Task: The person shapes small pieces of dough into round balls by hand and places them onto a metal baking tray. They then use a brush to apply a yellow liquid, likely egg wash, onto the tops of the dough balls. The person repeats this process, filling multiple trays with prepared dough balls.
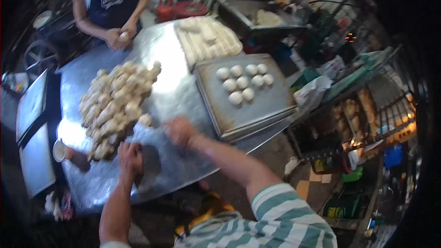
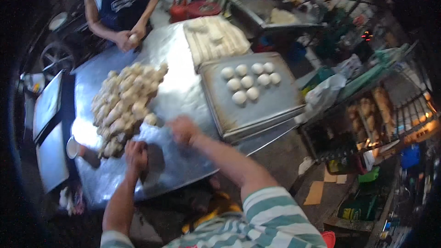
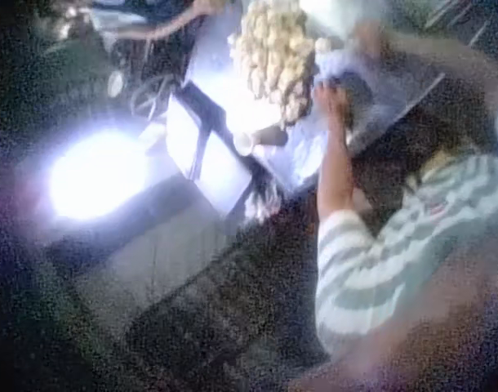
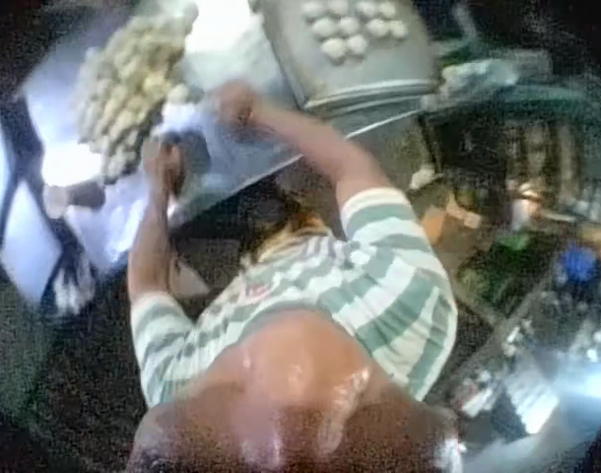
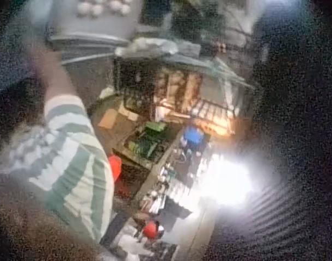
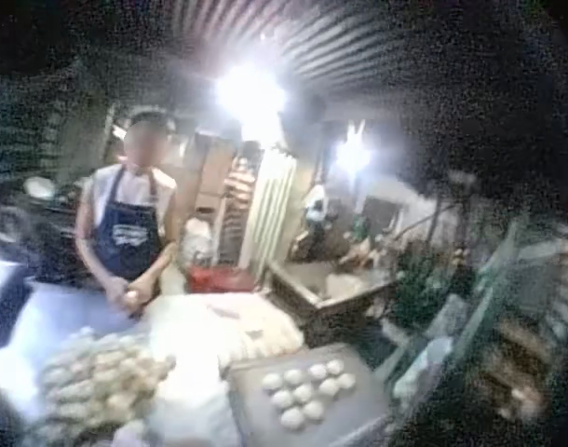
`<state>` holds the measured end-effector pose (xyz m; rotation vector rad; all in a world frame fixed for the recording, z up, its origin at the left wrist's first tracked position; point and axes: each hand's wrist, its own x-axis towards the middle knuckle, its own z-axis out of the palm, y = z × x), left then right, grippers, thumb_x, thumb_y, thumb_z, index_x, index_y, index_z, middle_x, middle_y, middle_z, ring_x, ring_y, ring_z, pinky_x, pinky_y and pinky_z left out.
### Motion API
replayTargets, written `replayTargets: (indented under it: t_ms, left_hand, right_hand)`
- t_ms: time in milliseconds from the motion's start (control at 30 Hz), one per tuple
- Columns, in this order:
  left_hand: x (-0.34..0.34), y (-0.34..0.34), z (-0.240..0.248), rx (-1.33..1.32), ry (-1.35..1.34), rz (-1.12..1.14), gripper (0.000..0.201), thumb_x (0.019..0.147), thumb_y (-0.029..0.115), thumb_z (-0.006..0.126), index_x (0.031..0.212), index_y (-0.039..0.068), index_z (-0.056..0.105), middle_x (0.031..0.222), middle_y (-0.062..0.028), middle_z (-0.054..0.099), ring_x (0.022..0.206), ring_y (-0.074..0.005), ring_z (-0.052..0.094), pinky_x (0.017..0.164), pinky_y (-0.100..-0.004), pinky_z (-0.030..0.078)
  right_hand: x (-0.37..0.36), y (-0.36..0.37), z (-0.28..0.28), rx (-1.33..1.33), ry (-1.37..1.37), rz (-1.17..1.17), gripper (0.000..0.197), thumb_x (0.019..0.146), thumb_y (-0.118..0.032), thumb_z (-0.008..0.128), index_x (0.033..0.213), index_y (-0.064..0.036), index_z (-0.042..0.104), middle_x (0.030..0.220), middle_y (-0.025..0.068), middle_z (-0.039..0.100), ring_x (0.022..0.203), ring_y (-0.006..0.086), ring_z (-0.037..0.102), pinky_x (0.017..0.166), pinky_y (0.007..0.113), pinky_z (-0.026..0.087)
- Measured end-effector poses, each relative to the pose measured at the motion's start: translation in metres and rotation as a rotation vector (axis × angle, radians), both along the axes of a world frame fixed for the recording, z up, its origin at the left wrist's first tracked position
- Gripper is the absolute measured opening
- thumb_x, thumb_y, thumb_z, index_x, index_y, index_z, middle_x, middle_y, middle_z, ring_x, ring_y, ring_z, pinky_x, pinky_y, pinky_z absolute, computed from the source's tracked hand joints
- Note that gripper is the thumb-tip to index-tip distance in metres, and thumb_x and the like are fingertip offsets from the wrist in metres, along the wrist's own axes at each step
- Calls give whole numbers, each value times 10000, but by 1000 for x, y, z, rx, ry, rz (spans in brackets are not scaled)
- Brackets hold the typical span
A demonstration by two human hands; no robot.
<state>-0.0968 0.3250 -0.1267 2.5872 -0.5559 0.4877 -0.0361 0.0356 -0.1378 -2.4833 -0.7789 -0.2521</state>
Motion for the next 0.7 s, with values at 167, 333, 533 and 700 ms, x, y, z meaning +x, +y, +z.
replayTargets:
  t_ms: [167, 333, 533, 700]
  left_hand:
    - [-63, 44, -15, -112, 37, 336, 442, 824, 31, 625, 1247, 137, 694, 1059, -154, 642, 1015, -380, 590, 878, -489, 488]
    - [-60, -9, 16, -79, 174, 12, 454, 763, 35, 664, 1195, 156, 726, 1028, -114, 674, 984, -360, 613, 886, -494, 503]
    - [-8, 20, 9, -151, 164, 220, 362, 821, 91, 666, 1180, 114, 704, 1054, -183, 667, 1019, -415, 613, 922, -524, 511]
    - [-82, 10, -8, -78, 94, 50, 372, 818, 57, 655, 1180, 124, 707, 1000, -150, 655, 959, -379, 616, 880, -490, 504]
  right_hand:
    - [-52, -31, -12, 103, 25, -132, 337, 962, -101, 600, 1292, -114, 665, 1163, 122, 727, 1026, 358, 639, 958, 475, 477]
    - [-52, 4, 17, 71, -60, 24, 249, 953, -98, 619, 1189, -99, 697, 1057, 130, 722, 976, 359, 638, 908, 485, 479]
    - [-4, -15, 15, 62, -103, -71, 165, 929, -127, 663, 1083, -95, 713, 1008, 112, 729, 968, 345, 651, 888, 462, 496]
    - [-67, -12, 4, 132, -87, -80, 194, 913, -153, 671, 1099, -111, 703, 1029, 117, 719, 996, 366, 645, 928, 475, 505]
